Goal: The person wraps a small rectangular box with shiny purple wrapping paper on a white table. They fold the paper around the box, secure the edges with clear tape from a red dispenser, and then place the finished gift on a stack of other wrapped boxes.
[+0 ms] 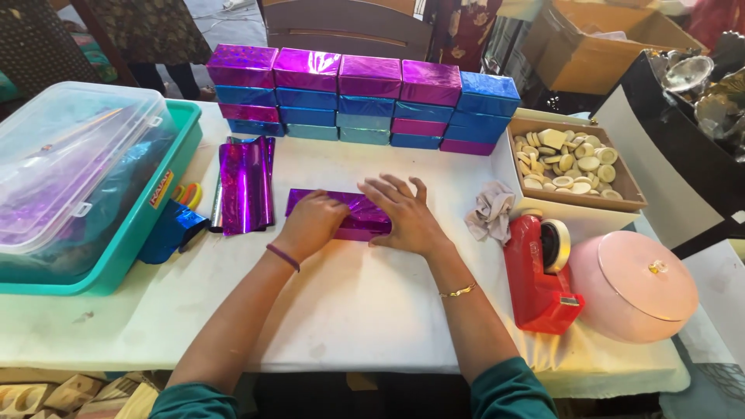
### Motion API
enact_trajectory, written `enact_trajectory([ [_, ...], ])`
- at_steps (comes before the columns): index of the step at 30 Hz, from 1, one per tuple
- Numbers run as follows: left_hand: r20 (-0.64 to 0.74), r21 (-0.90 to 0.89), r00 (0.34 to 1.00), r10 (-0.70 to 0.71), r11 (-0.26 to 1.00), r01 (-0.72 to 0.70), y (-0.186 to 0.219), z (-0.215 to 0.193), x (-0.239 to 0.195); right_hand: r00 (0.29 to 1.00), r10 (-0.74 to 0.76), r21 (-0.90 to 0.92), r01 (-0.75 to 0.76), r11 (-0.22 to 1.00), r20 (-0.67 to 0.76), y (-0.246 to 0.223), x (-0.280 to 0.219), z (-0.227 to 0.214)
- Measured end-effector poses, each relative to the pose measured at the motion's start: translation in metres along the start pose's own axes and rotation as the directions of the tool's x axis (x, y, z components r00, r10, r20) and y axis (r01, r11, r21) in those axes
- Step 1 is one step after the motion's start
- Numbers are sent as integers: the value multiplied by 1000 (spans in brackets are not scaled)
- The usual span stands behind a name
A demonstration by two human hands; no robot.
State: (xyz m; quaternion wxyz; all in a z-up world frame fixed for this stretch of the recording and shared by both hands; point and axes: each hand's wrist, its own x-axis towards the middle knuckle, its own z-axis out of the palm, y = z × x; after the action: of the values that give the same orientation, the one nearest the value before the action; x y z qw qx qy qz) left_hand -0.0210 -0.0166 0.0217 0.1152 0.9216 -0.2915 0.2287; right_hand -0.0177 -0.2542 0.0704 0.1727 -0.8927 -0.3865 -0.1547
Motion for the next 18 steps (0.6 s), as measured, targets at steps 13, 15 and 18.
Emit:
enact_trajectory([
  [13,-39,37,999,18,999,-16,10,20,0,999,-48,-27,49,998,23,23,1,31],
  [15,-5,64,1000,-5,998,6,12,25,17,999,22,-36,-24,999,-43,31,0,33],
  [18,-21,104,1000,-7,994,9,13,57,35,990,65,-110,-79,991,-122,38,0,36],
])
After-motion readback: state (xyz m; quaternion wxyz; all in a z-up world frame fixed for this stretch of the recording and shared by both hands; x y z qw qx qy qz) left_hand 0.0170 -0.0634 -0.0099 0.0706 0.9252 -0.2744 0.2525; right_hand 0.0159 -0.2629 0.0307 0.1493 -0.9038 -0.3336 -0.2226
